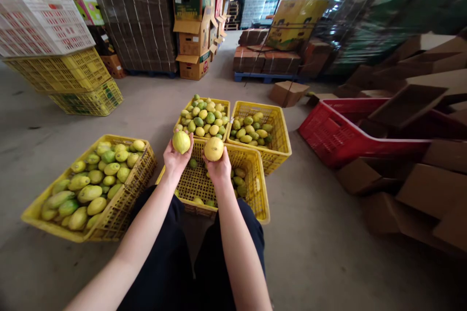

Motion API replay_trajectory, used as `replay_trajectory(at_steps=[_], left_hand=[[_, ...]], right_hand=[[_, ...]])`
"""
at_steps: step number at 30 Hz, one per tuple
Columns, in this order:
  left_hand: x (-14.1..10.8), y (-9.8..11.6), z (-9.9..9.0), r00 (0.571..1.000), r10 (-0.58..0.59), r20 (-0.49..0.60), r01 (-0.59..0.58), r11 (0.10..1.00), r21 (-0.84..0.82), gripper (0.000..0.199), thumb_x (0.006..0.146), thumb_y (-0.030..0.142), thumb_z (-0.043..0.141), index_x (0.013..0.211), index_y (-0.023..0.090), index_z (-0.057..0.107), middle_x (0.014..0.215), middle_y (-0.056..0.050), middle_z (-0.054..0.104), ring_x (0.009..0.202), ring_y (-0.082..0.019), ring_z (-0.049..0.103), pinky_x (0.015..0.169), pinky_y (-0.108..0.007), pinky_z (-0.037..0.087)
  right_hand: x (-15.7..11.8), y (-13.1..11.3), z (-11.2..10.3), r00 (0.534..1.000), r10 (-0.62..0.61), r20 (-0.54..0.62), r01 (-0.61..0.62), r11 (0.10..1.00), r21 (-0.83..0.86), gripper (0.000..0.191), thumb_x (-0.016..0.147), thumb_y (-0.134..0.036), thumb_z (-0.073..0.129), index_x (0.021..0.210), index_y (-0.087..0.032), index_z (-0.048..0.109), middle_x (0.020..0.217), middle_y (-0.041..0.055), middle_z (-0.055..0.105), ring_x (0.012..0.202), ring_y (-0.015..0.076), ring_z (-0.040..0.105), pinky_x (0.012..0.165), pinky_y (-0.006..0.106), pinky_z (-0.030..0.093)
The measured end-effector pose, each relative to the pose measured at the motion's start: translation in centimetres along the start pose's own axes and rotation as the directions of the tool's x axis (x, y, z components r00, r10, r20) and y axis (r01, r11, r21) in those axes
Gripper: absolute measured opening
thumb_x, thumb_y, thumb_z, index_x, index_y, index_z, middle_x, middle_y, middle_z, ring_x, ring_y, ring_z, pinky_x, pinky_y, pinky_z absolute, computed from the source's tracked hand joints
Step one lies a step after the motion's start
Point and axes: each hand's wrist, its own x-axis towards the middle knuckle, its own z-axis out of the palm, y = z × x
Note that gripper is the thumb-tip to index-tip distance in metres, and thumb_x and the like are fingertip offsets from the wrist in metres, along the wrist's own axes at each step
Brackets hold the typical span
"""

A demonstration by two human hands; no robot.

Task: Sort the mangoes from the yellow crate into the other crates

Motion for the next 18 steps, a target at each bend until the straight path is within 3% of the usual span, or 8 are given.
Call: replay_trajectory(at_steps=[3, 5, 8, 15, 18], left_hand=[[-0.1, -0.1, 0.0, 1.000, 0.004, -0.001, -0.004, 1.000, 0.015, 0.026, 0.090, 0.036, 0.048, 0.104, 0.021, 0.064, 0.099, -0.006, 0.068, 0.103, -0.022, 0.064, 0.078, -0.033, 0.057], [-0.2, -0.1, 0.2, 0.998, 0.034, -0.044, -0.033, 0.999, 0.016, 0.027, 0.088, 0.043, 0.052, 0.101, 0.022, 0.063, 0.093, -0.005, 0.067, 0.094, -0.018, 0.065, 0.072, -0.026, 0.056], [-0.4, 0.3, 0.5, 0.995, 0.014, -0.095, -0.013, 1.000, 0.012, 0.030, 0.088, 0.046, 0.048, 0.094, 0.020, 0.061, 0.087, -0.004, 0.065, 0.085, -0.012, 0.063, 0.066, -0.018, 0.053], [-0.7, 0.5, 1.1, 0.996, -0.037, -0.085, 0.042, 0.997, 0.062, 0.047, 0.088, 0.059, 0.037, 0.092, 0.019, 0.061, 0.098, -0.005, 0.066, 0.076, -0.011, 0.061, 0.058, -0.019, 0.050], [-0.6, 0.4, 1.4, 0.999, -0.029, -0.046, 0.031, 0.998, 0.059, 0.045, 0.093, 0.055, 0.032, 0.096, 0.021, 0.062, 0.104, -0.004, 0.066, 0.085, -0.013, 0.064, 0.062, -0.021, 0.053]], right_hand=[[-0.4, 0.0, -0.1, 0.996, 0.026, 0.086, -0.019, 0.997, -0.075, 0.030, 0.087, -0.043, 0.050, 0.097, -0.018, 0.062, 0.086, 0.0073, 0.072, 0.067, 0.0179, 0.065, 0.056, 0.028, 0.054], [-0.7, 0.0, 0.0, 0.992, 0.031, 0.124, -0.017, 0.994, -0.107, 0.020, 0.080, -0.032, 0.060, 0.095, -0.020, 0.062, 0.085, 0.0036, 0.072, 0.067, 0.0169, 0.066, 0.057, 0.027, 0.054], [-1.2, 0.0, 0.1, 0.982, 0.063, 0.178, -0.035, 0.987, -0.155, 0.021, 0.073, -0.023, 0.062, 0.093, -0.019, 0.062, 0.082, 0.0031, 0.072, 0.065, 0.0170, 0.065, 0.053, 0.026, 0.053], [-1.6, -0.1, 0.4, 0.950, 0.118, 0.289, -0.077, 0.986, -0.149, 0.025, 0.079, -0.037, 0.052, 0.090, -0.017, 0.061, 0.074, 0.0086, 0.069, 0.043, 0.0117, 0.051, 0.037, 0.022, 0.039], [-1.5, -0.2, 0.3, 0.945, 0.148, 0.292, -0.105, 0.982, -0.155, 0.029, 0.081, -0.042, 0.050, 0.088, -0.016, 0.061, 0.069, 0.0083, 0.068, 0.041, 0.0110, 0.047, 0.037, 0.022, 0.037]])
